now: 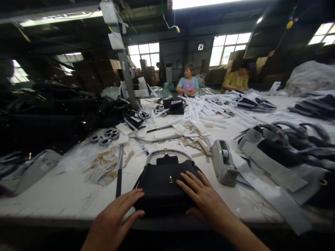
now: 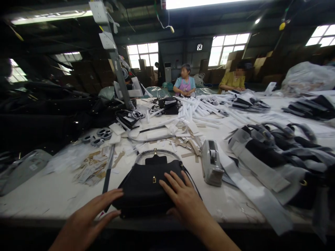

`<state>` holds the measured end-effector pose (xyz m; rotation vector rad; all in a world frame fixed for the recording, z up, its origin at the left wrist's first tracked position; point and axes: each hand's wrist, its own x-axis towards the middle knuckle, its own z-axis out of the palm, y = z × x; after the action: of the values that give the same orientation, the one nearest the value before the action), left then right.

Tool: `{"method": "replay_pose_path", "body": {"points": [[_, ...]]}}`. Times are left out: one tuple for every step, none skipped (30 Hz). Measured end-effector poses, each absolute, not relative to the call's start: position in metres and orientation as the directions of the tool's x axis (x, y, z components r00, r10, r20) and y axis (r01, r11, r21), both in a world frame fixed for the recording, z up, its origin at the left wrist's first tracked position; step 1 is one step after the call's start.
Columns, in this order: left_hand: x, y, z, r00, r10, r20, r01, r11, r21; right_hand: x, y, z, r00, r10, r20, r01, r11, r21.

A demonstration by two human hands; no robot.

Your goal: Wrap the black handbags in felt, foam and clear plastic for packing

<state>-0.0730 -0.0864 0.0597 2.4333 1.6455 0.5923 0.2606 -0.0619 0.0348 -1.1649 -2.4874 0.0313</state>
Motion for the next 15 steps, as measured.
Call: {"method": "replay_pose_path", "body": {"points": [[-0.059, -0.076, 0.06, 0.402, 0.886, 0.229, 0.834, -0.458, 0.307, 0.262, -0.058, 0.038, -0.589, 0.744, 0.315, 0.723, 0.66, -0.203], [-0.048, -0.066, 0.058, 0.45, 0.865, 0.224, 0.819, -0.499, 0.283, 0.263, -0.053, 0.04, -0.588, 0.751, 0.302, 0.715, 0.656, -0.24], [-0.04, -0.059, 0.052, 0.493, 0.844, 0.212, 0.802, -0.535, 0.265, 0.266, -0.046, 0.04, -0.568, 0.768, 0.297, 0.71, 0.639, -0.296], [-0.036, -0.053, 0.043, 0.519, 0.831, 0.198, 0.794, -0.555, 0.248, 0.269, -0.036, 0.04, -0.519, 0.802, 0.297, 0.712, 0.598, -0.369], [-0.035, -0.049, 0.033, 0.531, 0.824, 0.196, 0.792, -0.565, 0.228, 0.272, -0.024, 0.038, -0.429, 0.855, 0.291, 0.718, 0.518, -0.464], [-0.035, -0.047, 0.023, 0.539, 0.817, 0.202, 0.792, -0.574, 0.207, 0.275, -0.009, 0.035, -0.313, 0.911, 0.269, 0.716, 0.413, -0.563], [-0.036, -0.047, 0.014, 0.543, 0.811, 0.217, 0.794, -0.581, 0.181, 0.277, 0.008, 0.031, -0.185, 0.956, 0.228, 0.698, 0.291, -0.655], [-0.038, -0.049, 0.005, 0.547, 0.802, 0.241, 0.796, -0.587, 0.149, 0.279, 0.025, 0.027, -0.075, 0.985, 0.155, 0.66, 0.165, -0.733], [-0.039, -0.052, -0.001, 0.554, 0.788, 0.269, 0.795, -0.596, 0.11, 0.279, 0.041, 0.022, -0.028, 0.995, 0.099, 0.639, 0.094, -0.764], [-0.041, -0.057, -0.006, 0.562, 0.773, 0.295, 0.795, -0.603, 0.067, 0.278, 0.056, 0.018, -0.006, 0.999, 0.047, 0.615, 0.041, -0.788], [-0.042, -0.062, -0.009, 0.567, 0.757, 0.325, 0.795, -0.606, 0.021, 0.277, 0.068, 0.014, -0.012, 1.0, 0.0, 0.594, 0.008, -0.805], [-0.042, -0.068, -0.012, 0.57, 0.74, 0.357, 0.796, -0.605, -0.02, 0.274, 0.077, 0.011, -0.037, 0.999, -0.039, 0.573, -0.011, -0.82], [-0.042, -0.074, -0.013, 0.57, 0.721, 0.395, 0.797, -0.602, -0.053, 0.27, 0.083, 0.01, -0.065, 0.995, -0.079, 0.545, -0.031, -0.838], [-0.041, -0.08, -0.015, 0.57, 0.697, 0.436, 0.794, -0.603, -0.075, 0.266, 0.086, 0.009, -0.093, 0.989, -0.112, 0.516, -0.049, -0.855], [-0.04, -0.087, -0.017, 0.564, 0.671, 0.481, 0.792, -0.604, -0.087, 0.263, 0.086, 0.011, -0.115, 0.984, -0.135, 0.489, -0.062, -0.87]]}}
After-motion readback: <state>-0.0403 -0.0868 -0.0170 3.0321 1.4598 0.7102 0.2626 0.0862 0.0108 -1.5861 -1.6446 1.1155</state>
